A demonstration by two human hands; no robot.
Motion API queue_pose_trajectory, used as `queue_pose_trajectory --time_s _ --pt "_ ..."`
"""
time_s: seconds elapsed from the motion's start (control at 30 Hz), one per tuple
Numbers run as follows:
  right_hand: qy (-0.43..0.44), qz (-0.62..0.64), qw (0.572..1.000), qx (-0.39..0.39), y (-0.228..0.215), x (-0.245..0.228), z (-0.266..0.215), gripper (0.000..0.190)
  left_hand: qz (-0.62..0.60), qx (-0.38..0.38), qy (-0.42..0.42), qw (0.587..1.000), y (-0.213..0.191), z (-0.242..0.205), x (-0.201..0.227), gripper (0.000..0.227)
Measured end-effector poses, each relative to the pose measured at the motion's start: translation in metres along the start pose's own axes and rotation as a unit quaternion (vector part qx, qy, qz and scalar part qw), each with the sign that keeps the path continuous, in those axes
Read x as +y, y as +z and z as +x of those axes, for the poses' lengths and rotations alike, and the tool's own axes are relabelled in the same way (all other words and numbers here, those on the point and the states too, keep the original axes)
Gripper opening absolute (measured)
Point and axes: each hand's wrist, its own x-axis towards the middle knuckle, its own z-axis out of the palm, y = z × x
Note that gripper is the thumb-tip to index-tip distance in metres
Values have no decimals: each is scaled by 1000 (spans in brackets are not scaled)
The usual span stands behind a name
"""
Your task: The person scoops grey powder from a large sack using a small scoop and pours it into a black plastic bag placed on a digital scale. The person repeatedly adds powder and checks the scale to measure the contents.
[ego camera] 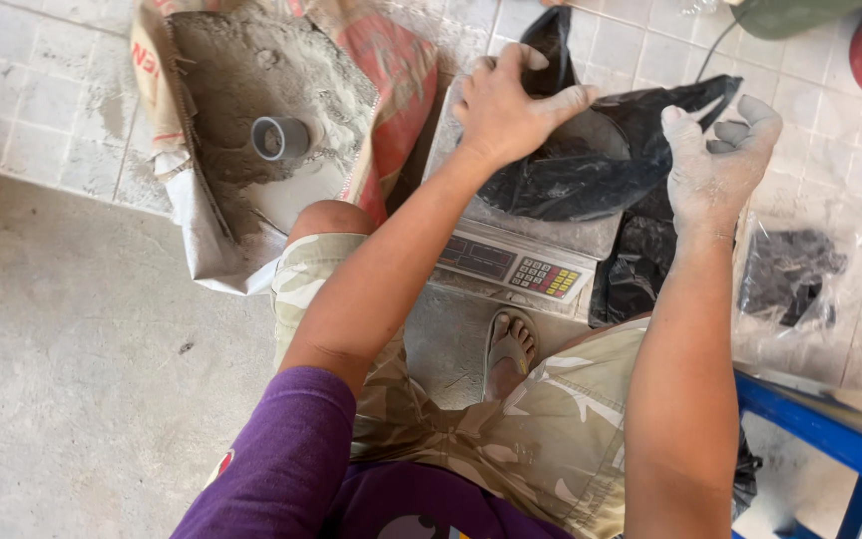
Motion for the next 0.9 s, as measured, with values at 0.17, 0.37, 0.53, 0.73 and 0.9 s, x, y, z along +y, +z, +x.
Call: queue_pose_trajectory --time_s 0.17,0.37,0.53,0.73,0.9 --pt "-65 96 993 -22 19 -4 8 47 8 -11 2 1000 -3 -3 -5 62" --pt "-102 68 992 31 28 9 15 59 -1 -27 -7 1000 -7 -2 -6 60" --pt "-68 -12 995 70 22 16 16 65 -13 -20 -42 999 -8 -2 -2 61" --pt "-35 3 996 76 7 18 19 62 14 32 19 999 4 -2 -7 69" --pt "-71 23 994 80 1 32 20 59 25 80 35 996 11 -5 -9 67"
